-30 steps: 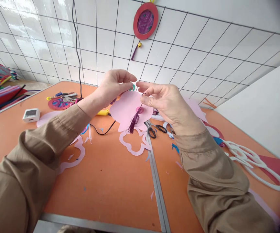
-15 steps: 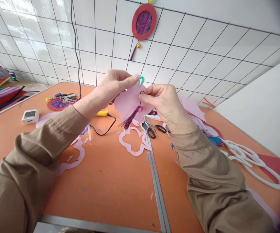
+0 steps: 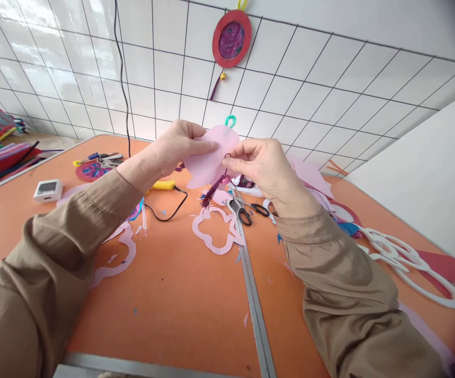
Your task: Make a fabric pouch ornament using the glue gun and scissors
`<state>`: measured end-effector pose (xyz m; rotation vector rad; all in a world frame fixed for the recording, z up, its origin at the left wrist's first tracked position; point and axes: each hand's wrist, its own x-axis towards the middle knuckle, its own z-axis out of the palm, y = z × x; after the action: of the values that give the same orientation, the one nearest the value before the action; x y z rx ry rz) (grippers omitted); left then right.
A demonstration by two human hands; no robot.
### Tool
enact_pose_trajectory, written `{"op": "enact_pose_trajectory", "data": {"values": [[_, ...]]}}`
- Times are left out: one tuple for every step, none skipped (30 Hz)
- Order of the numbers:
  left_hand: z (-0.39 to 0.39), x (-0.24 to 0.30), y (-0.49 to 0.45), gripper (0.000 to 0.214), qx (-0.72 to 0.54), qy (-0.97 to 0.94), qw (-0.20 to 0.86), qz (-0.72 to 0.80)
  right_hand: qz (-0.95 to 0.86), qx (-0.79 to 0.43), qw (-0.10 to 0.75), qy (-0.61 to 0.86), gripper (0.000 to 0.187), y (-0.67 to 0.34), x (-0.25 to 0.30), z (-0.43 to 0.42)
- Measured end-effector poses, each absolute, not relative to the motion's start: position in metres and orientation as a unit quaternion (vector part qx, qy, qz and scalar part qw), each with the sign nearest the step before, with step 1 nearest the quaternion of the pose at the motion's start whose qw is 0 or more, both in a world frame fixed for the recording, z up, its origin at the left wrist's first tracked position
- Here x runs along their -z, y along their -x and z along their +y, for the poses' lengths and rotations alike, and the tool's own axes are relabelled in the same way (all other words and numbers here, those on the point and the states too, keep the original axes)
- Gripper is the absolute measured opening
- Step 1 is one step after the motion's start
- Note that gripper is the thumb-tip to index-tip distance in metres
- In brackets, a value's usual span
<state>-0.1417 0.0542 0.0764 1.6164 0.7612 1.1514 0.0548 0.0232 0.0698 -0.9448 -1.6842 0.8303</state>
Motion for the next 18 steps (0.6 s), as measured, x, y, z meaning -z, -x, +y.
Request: {"op": "enact_pose_trajectory", "data": {"values": [[0.054, -0.076, 0.141, 0.031, -0.469, -0.672, 0.481, 0.312, -0.692, -0.34, 0.503, 0.391, 0.025, -0.055, -0.07, 0.023], [0.054, -0.076, 0.141, 0.031, -0.463, -0.678, 0.478, 0.312, -0.687, -0.336, 0.512, 0.392, 0.023, -0.055, -0.07, 0.023], [0.053, -0.077, 0.141, 0.032, -0.464, -0.676, 0.484, 0.307, -0.68, -0.334, 0.523, 0.392, 0.021, -0.055, -0.07, 0.023], [0.054, -0.077, 0.141, 0.034, -0.468, -0.666, 0.498, 0.298, -0.671, -0.334, 0.534, 0.391, 0.02, -0.056, -0.071, 0.024], [0.054, -0.077, 0.141, 0.035, -0.47, -0.655, 0.516, 0.289, -0.662, -0.332, 0.548, 0.389, 0.019, -0.057, -0.071, 0.024], [0.055, -0.077, 0.141, 0.037, -0.466, -0.646, 0.536, 0.281, -0.654, -0.327, 0.561, 0.389, 0.018, -0.058, -0.072, 0.025], [0.055, -0.077, 0.141, 0.036, -0.457, -0.639, 0.554, 0.275, -0.648, -0.317, 0.574, 0.388, 0.017, -0.059, -0.072, 0.026], [0.056, -0.076, 0.141, 0.033, -0.445, -0.636, 0.569, 0.271, -0.644, -0.3, 0.587, 0.388, 0.016, -0.061, -0.073, 0.026], [0.057, -0.075, 0.14, 0.029, -0.432, -0.637, 0.58, 0.267, -0.644, -0.281, 0.598, 0.386, 0.016, -0.062, -0.074, 0.027], [0.057, -0.074, 0.139, 0.024, -0.422, -0.638, 0.586, 0.265, -0.646, -0.264, 0.604, 0.385, 0.015, -0.063, -0.074, 0.027], [0.057, -0.072, 0.137, 0.02, -0.417, -0.64, 0.59, 0.263, -0.651, -0.25, 0.605, 0.384, 0.015, -0.063, -0.075, 0.028], [0.056, -0.07, 0.135, 0.018, -0.416, -0.639, 0.592, 0.261, -0.656, -0.237, 0.604, 0.385, 0.016, -0.063, -0.075, 0.028], [0.055, -0.068, 0.133, 0.019, -0.416, -0.638, 0.593, 0.26, -0.661, -0.225, 0.602, 0.388, 0.017, -0.063, -0.075, 0.028], [0.054, -0.066, 0.131, 0.021, -0.415, -0.637, 0.596, 0.258, -0.666, -0.214, 0.598, 0.393, 0.018, -0.063, -0.075, 0.028], [0.052, -0.065, 0.129, 0.023, -0.41, -0.636, 0.602, 0.255, -0.67, -0.202, 0.595, 0.395, 0.017, -0.063, -0.075, 0.028], [0.051, -0.063, 0.128, 0.025, -0.404, -0.636, 0.608, 0.25, -0.674, -0.191, 0.594, 0.396, 0.017, -0.063, -0.075, 0.028], [0.051, -0.062, 0.127, 0.028, -0.4, -0.634, 0.615, 0.244, -0.679, -0.179, 0.594, 0.393, 0.016, -0.064, -0.075, 0.029], [0.051, -0.06, 0.127, 0.031, -0.4, -0.63, 0.621, 0.239, -0.685, -0.164, 0.595, 0.387, 0.015, -0.064, -0.075, 0.029]]}}
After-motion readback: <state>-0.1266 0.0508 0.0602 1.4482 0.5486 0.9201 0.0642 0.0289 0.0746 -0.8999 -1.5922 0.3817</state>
